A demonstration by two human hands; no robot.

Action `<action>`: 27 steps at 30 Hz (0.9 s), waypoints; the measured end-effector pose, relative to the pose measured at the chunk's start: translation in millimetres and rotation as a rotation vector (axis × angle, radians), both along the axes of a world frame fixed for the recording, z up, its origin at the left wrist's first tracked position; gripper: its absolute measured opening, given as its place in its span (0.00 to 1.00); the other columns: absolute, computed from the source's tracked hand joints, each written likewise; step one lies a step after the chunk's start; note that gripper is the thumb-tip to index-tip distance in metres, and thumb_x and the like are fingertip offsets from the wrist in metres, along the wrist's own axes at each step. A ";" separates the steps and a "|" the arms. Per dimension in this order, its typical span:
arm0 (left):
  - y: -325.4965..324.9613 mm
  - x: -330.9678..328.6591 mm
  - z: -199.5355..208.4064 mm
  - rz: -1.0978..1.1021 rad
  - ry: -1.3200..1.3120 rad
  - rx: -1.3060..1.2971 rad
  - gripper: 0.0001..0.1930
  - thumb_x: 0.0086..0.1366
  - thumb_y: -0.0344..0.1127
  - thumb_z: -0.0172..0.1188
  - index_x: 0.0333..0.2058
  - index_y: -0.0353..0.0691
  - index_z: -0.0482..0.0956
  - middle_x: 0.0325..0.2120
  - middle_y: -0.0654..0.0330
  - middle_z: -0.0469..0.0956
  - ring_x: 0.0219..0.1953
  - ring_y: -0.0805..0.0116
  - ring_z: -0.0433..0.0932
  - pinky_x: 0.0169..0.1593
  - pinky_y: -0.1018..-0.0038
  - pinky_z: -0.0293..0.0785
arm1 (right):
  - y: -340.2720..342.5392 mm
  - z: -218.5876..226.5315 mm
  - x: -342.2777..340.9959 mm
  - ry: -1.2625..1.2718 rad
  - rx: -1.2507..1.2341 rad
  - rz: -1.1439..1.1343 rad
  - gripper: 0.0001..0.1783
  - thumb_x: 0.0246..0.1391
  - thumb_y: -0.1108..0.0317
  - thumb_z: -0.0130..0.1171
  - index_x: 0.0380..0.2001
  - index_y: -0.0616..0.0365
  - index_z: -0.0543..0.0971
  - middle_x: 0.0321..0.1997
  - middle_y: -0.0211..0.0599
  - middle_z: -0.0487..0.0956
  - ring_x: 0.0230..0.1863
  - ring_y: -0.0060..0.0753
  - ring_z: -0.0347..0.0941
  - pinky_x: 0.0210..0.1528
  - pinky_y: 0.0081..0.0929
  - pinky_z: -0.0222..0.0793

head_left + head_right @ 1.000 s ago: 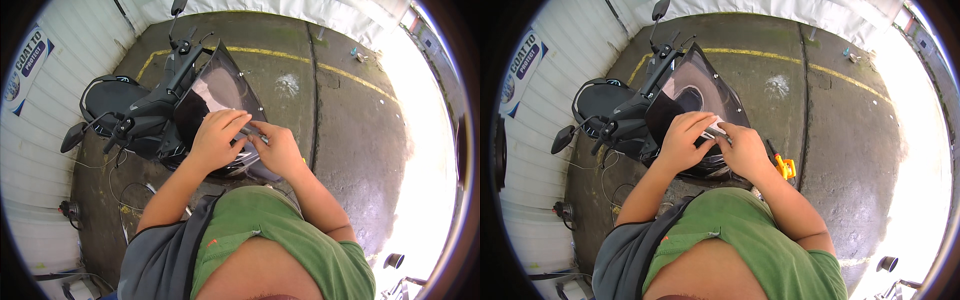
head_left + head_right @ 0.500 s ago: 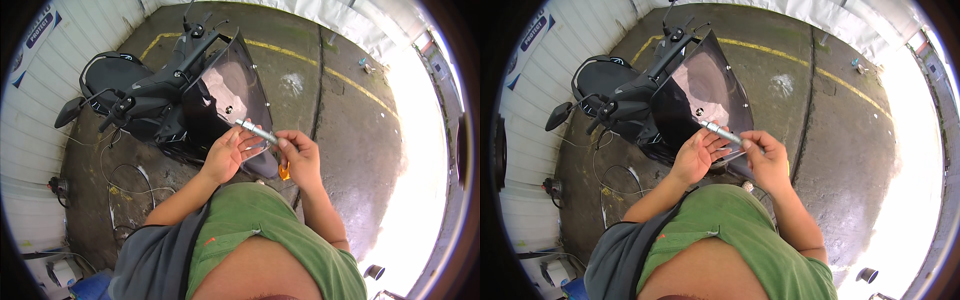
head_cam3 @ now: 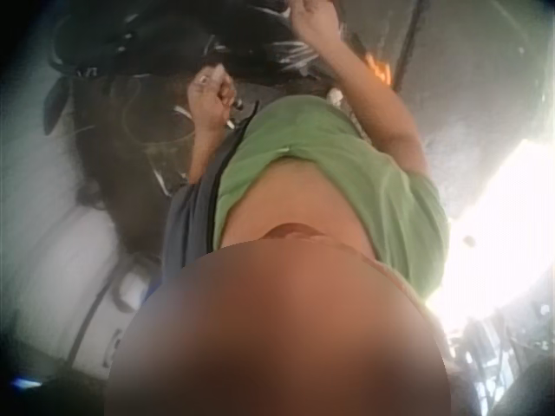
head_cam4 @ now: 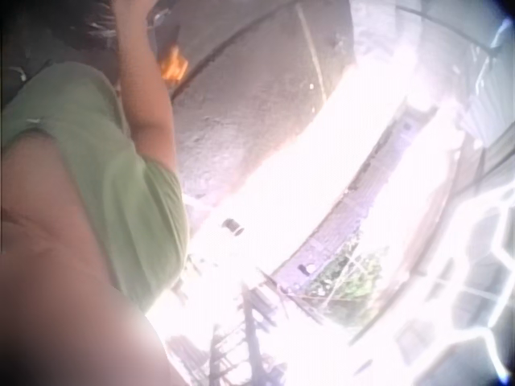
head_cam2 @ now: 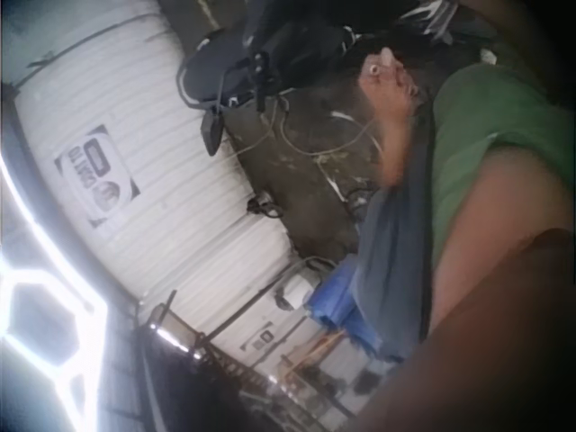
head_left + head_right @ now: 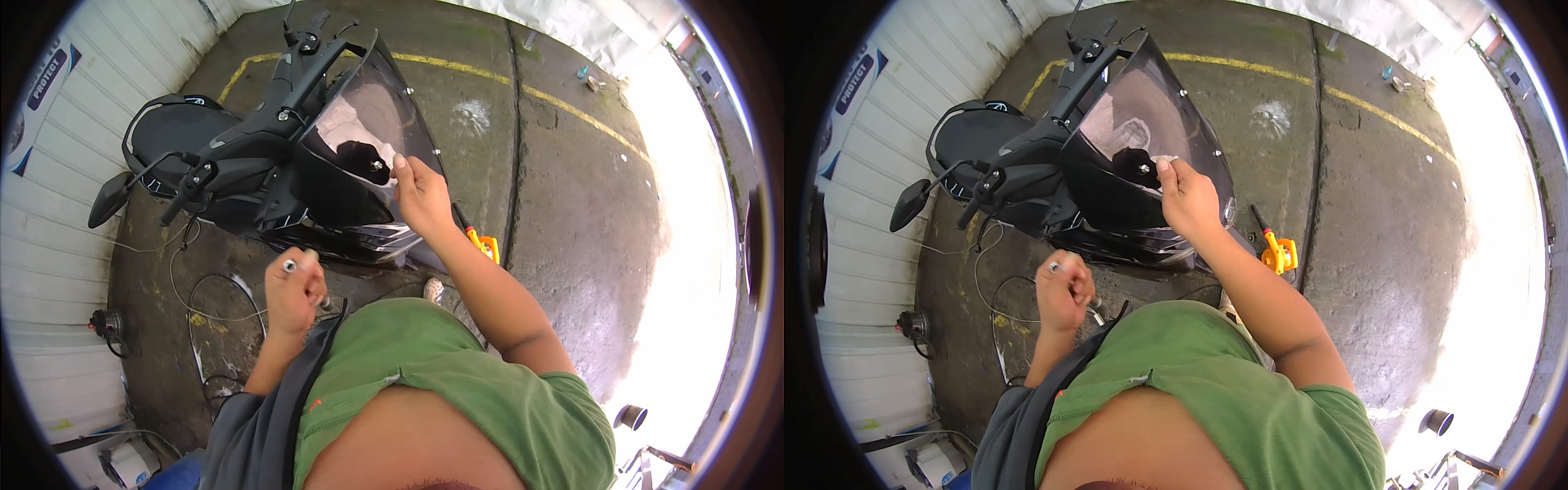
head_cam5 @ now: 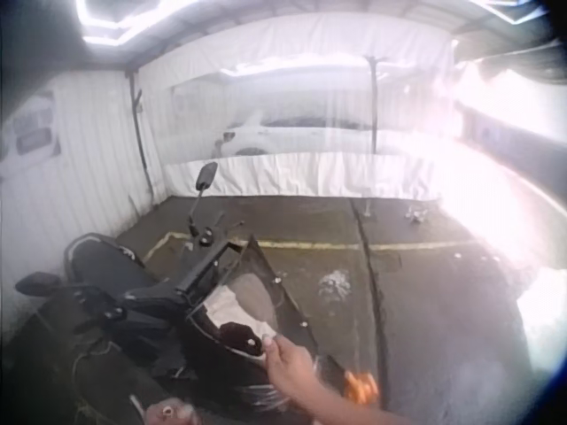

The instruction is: The person uses a socket wrench to remove several bolts from the front fairing of a black motorcycle. After loosening the bolts, the person detaches the fairing and sets it aside.

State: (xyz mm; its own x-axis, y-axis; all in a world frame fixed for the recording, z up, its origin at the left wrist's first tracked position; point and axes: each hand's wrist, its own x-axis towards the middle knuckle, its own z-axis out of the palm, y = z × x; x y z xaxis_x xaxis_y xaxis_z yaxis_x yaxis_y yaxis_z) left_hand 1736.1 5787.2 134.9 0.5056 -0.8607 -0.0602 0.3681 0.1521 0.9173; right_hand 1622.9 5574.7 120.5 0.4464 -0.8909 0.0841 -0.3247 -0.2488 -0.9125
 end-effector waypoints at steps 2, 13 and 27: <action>12.1 -8.4 -6.5 -0.010 -0.085 0.133 0.14 0.68 0.37 0.60 0.23 0.39 0.72 0.13 0.69 0.66 0.13 0.85 0.59 0.18 0.82 0.53 | 3.2 -3.2 16.7 0.068 -0.102 -0.036 0.20 0.66 0.53 0.49 0.30 0.60 0.76 0.22 0.51 0.77 0.29 0.57 0.76 0.32 0.45 0.69; 53.3 7.3 -23.2 -0.041 -0.121 0.252 0.13 0.66 0.36 0.63 0.24 0.40 0.74 0.13 0.75 0.66 0.16 0.88 0.59 0.20 0.82 0.51 | 14.8 -11.0 28.2 0.005 -0.444 -0.109 0.06 0.60 0.68 0.55 0.34 0.60 0.72 0.32 0.49 0.78 0.35 0.56 0.76 0.36 0.45 0.70; 48.0 18.8 -16.1 -0.029 -0.159 0.260 0.05 0.64 0.31 0.65 0.33 0.36 0.80 0.20 0.72 0.72 0.22 0.87 0.66 0.25 0.86 0.59 | 49.1 3.3 -15.7 -0.578 0.241 0.086 0.06 0.67 0.68 0.52 0.39 0.60 0.73 0.31 0.33 0.77 0.28 0.22 0.71 0.32 0.19 0.67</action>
